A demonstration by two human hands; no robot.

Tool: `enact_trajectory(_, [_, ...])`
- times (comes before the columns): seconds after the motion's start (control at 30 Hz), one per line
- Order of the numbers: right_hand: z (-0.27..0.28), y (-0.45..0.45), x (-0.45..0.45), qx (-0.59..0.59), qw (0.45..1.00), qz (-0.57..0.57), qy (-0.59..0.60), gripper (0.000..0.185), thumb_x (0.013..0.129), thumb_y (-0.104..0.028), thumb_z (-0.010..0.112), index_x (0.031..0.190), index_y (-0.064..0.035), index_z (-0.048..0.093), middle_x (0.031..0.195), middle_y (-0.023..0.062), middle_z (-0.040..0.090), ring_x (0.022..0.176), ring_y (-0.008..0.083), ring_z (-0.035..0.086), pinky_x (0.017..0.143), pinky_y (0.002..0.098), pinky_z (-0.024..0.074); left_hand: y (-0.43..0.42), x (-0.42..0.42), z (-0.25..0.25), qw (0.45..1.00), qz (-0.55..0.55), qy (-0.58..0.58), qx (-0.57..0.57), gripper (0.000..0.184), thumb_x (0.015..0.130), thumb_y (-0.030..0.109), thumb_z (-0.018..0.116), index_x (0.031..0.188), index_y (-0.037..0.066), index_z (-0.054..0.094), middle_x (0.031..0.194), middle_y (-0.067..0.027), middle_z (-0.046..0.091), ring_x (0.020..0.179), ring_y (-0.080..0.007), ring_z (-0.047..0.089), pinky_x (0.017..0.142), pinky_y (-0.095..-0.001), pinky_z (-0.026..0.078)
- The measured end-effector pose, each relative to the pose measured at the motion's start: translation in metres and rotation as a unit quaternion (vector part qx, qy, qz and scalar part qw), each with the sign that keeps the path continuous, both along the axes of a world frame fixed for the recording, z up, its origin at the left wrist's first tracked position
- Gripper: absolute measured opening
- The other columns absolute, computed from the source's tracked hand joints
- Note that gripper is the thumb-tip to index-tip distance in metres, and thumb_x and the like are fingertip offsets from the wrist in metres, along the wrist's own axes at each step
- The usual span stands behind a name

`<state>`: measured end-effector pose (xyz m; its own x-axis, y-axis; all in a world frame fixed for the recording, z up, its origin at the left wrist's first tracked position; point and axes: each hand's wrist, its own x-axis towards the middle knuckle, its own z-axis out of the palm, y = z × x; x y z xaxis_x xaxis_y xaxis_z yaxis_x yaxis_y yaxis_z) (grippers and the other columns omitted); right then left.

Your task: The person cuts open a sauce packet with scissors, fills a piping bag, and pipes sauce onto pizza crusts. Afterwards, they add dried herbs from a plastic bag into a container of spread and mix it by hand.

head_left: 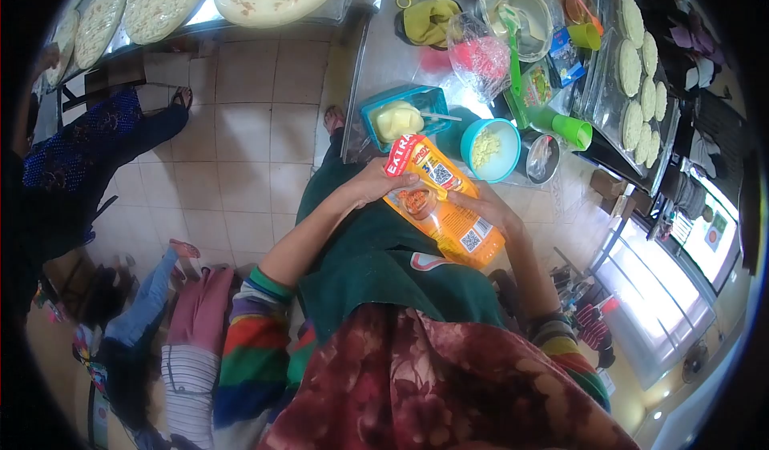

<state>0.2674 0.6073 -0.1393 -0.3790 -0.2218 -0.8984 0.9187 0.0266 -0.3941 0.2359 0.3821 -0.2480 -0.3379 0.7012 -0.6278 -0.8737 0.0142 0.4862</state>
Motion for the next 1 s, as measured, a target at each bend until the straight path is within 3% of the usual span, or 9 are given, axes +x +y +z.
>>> enact_trajectory(1.0, [-0.0082,-0.0013,0.0076,0.028,0.999,-0.021,0.017,0.043,0.083,-0.025,0.068,0.116,-0.0008,0.056,0.100,0.0068,0.065,0.080,0.0107,0.064,0.068,0.0240,0.0525,0.0043,0.0037,0.0007,1.000,0.006,0.006,-0.001,0.039,0.088,0.027,0.062,0.115,0.001,0.057,0.109,-0.0062,0.062,0.098,-0.0107,0.057,0.086,-0.0268,0.047])
